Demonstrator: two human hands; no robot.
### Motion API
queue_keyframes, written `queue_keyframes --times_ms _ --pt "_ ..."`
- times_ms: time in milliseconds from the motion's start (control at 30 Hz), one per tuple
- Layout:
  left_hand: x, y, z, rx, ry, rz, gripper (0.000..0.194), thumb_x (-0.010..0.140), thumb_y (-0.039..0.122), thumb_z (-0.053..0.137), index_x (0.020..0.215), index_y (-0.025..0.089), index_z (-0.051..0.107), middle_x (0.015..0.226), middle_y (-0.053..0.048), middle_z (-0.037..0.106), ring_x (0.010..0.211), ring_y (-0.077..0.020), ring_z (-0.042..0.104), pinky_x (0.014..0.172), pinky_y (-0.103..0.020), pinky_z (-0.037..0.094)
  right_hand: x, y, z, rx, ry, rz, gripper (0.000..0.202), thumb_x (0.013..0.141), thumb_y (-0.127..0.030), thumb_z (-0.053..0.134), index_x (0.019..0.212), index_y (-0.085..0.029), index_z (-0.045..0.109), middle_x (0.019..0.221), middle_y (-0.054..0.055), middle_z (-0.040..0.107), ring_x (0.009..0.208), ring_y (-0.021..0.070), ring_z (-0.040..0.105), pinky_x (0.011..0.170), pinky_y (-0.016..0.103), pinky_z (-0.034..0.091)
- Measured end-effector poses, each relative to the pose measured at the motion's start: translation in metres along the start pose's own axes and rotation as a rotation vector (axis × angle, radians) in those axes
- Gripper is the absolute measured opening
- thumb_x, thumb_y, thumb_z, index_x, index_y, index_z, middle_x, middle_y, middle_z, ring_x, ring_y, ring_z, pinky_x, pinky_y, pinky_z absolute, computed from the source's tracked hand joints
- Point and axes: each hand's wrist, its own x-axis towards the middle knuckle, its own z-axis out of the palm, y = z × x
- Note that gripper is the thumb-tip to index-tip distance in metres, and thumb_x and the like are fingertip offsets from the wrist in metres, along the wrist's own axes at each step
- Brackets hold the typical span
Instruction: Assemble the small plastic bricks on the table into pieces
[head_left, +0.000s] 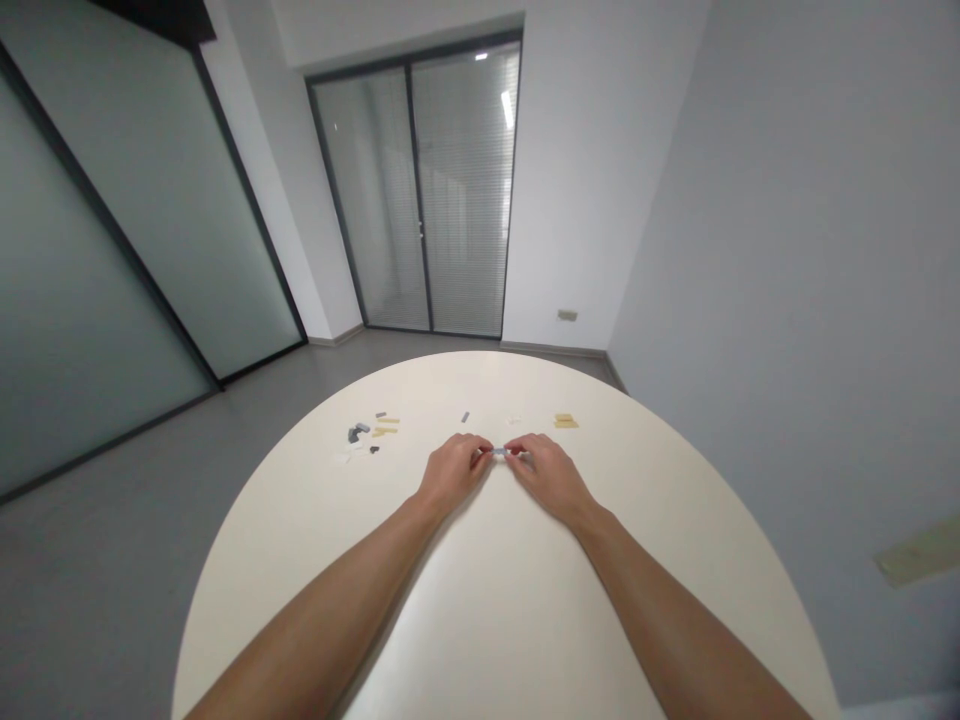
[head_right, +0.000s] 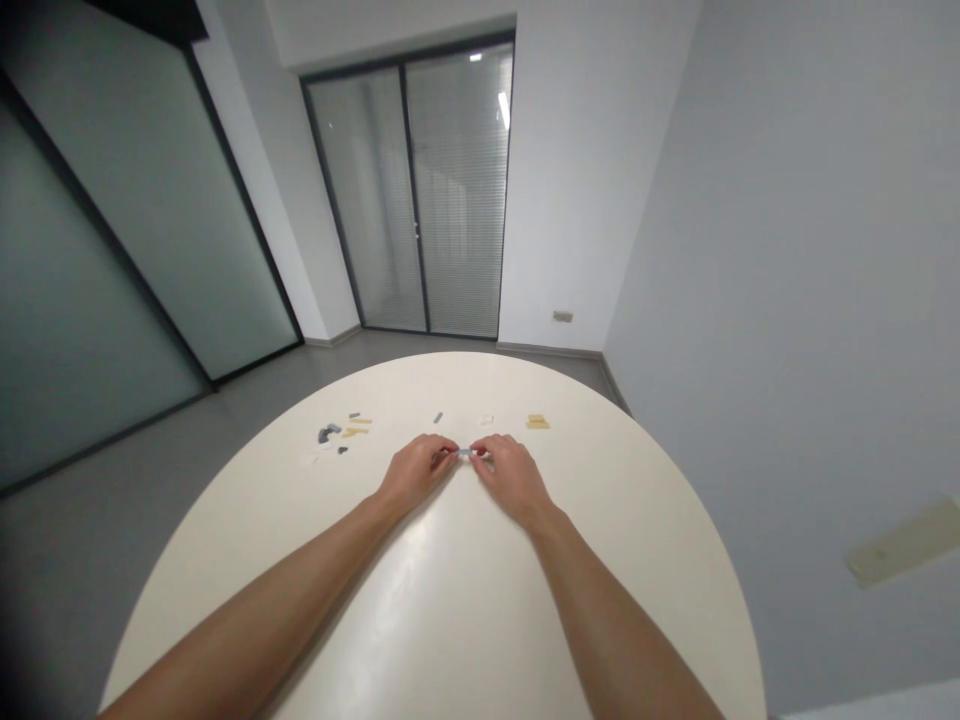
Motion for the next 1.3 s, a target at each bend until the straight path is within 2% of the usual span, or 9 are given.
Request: queue_keyframes --times_ms 967,1300 --pt "-0.0004 -0.0002 0.0014 0.050 0.015 0.033 0.020 0.096 0.028 0.052 0.102 0.025 0.071 0.102 -0.002 0.073 0.100 -0.0176 0.062 0.086 -0.027 0.048 0.0022 0.0008 0.0000 -0.066 0.003 -0.058 0.019 0.098 -0.027 0.051 0.096 -0.021 0.069 0.098 0.007 0.072 0.095 0.0219 0.062 0.087 0.037 0.046" --pt "-0.0004 -0.0011 0.0025 0.049 0.042 0.079 0.018 0.093 0.021 0.057 0.104 0.027 0.070 0.105 0.000 0.072 0.101 -0.0161 0.063 0.089 -0.027 0.049 0.0015 -0.0013 -0.0004 -0.062 0.007 -0.047 0.018 0.098 -0.027 0.051 0.096 -0.021 0.067 0.097 0.006 0.071 0.093 0.0211 0.061 0.085 0.036 0.045"
